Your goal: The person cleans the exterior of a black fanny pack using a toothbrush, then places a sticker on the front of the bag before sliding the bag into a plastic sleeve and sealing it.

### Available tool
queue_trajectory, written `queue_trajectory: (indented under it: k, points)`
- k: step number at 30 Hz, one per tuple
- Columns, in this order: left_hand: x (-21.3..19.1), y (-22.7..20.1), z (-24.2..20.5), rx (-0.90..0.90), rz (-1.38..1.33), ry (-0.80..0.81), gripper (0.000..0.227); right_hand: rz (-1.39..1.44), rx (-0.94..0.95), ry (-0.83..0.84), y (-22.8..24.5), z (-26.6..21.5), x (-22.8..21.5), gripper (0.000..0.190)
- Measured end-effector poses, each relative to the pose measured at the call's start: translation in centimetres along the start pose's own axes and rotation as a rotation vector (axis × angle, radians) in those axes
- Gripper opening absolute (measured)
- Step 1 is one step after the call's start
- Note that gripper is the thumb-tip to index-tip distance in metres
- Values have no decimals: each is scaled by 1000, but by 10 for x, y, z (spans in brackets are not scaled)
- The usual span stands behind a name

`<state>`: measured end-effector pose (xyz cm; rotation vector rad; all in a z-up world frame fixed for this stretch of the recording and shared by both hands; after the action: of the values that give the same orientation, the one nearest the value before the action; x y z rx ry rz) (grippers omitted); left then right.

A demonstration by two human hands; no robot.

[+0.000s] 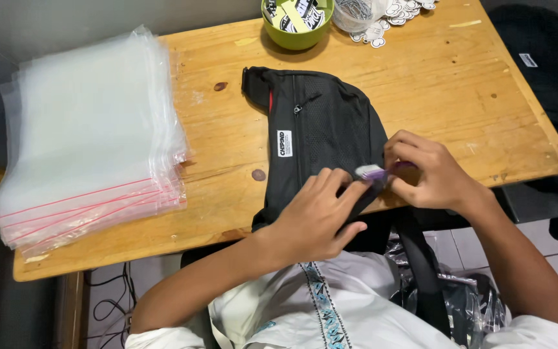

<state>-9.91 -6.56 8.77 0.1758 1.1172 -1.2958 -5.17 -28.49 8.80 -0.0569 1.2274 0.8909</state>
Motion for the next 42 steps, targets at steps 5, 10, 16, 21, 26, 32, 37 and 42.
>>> queue_trajectory:
  k: [5,10,16,21,26,32,37,42]
  points:
    - [-54,35,-3,-39,-47,115,47,168,-53,13,18,10,-1,34]
    - [-40,82,-42,-351,71,273,74,-62,-21,106,6,4,20,25]
    - [-43,94,-50,-350,-149,260,68,51,47,215,-4,-3,4,32]
    - [-45,91,-49,-384,-206,248,64,-298,13,342,-7,-15,16,56]
    - [-56,89,-48,-426,-327,203,62,-287,-235,-112,-14,-18,27,30]
    - [-105,55,-31,-387,-777,100,115,-76,86,-515,-14,-1,5,19]
    - [-126,29,5,-721,-421,-5,60,291,314,-490,10,47,-33,28]
    - [-118,66,23,-520,-292,-485,22,227,705,-240,-5,79,-44,7]
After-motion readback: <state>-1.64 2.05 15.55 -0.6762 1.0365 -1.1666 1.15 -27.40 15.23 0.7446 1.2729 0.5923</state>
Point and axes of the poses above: each hand's wrist, its own z-axis towards the middle knuckle, its own x-axis out of the palm, y = z × x, the point moved 3 cm from there along z, towards the middle knuckle, and after that the axes turned 7 degrees about -z, right-handed, at the moved point
